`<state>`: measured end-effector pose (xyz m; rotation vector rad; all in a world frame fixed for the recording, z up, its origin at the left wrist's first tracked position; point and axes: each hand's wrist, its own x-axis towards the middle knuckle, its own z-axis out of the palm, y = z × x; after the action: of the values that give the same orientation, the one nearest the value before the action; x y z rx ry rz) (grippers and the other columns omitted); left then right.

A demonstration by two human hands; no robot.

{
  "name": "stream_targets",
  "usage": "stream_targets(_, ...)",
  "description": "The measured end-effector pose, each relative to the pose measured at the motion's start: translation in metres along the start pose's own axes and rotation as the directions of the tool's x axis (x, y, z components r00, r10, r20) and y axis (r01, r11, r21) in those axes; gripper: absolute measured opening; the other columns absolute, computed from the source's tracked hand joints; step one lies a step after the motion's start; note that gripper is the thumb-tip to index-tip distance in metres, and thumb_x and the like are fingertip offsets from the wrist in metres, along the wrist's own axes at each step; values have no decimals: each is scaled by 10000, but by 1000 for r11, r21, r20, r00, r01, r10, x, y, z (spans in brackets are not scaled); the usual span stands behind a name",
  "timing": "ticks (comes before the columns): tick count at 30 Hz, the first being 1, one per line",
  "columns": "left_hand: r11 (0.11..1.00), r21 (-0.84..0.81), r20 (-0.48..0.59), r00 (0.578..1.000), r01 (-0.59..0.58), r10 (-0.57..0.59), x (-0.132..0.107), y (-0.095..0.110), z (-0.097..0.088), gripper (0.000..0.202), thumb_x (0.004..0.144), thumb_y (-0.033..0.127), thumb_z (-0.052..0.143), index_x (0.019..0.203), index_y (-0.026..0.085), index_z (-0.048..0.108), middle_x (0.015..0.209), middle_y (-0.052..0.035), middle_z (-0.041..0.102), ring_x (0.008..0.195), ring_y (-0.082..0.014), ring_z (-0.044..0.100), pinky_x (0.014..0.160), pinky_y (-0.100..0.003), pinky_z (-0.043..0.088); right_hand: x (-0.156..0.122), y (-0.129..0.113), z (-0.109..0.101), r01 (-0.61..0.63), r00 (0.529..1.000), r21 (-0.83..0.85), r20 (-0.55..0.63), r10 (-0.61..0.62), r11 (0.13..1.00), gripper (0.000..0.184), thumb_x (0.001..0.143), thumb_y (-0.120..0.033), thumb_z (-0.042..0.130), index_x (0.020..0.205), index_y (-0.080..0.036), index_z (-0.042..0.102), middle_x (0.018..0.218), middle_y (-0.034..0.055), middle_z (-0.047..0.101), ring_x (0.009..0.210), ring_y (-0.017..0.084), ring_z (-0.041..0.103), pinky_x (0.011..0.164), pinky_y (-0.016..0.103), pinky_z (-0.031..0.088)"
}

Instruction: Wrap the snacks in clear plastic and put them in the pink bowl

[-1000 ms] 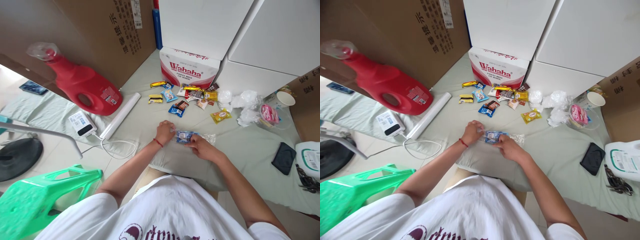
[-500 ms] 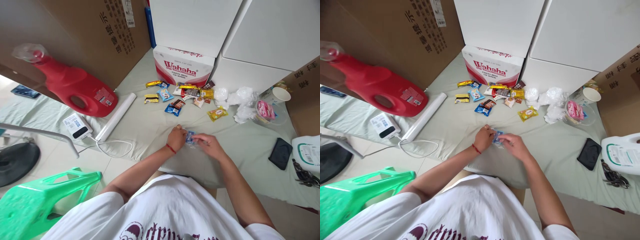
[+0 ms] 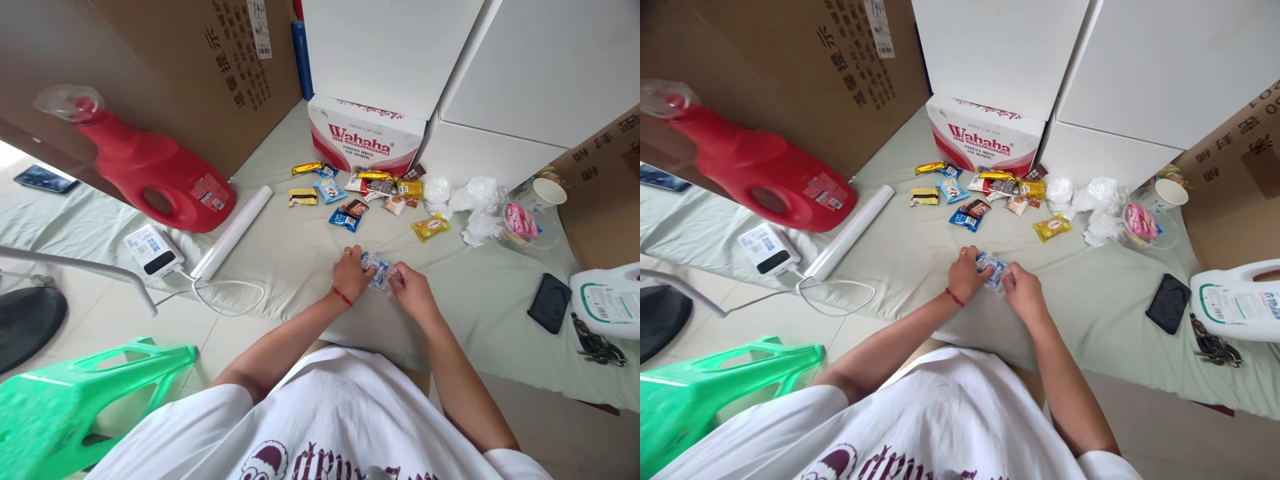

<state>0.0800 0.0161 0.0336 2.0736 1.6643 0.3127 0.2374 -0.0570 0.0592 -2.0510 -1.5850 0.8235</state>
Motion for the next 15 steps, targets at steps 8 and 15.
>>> stream_targets(8, 844, -194, -155, 865, -500, 477, -17, 0, 1, 439, 724, 136, 555, 1160, 173, 537, 1164, -154, 554, 1140, -312, 522, 977, -502, 482, -1, -5, 34, -106, 994, 744, 57, 96, 659, 350, 805, -484, 557, 994, -222, 691, 936, 59, 742, 909, 234, 678, 827, 356, 544)
stream_targets(15, 666, -326, -222, 740, -670, 635, -51, -11, 13, 521, 746, 232, 534, 1266, 199, 535, 1255, -176, 594, 1211, -324, 554, 1039, -582, 478, -19, 4, 35, -225, 961, 951, 181, 208, 214, 477, 753, -679, 745, 868, -221, 674, 922, 68, 732, 844, 220, 677, 750, 353, 575)
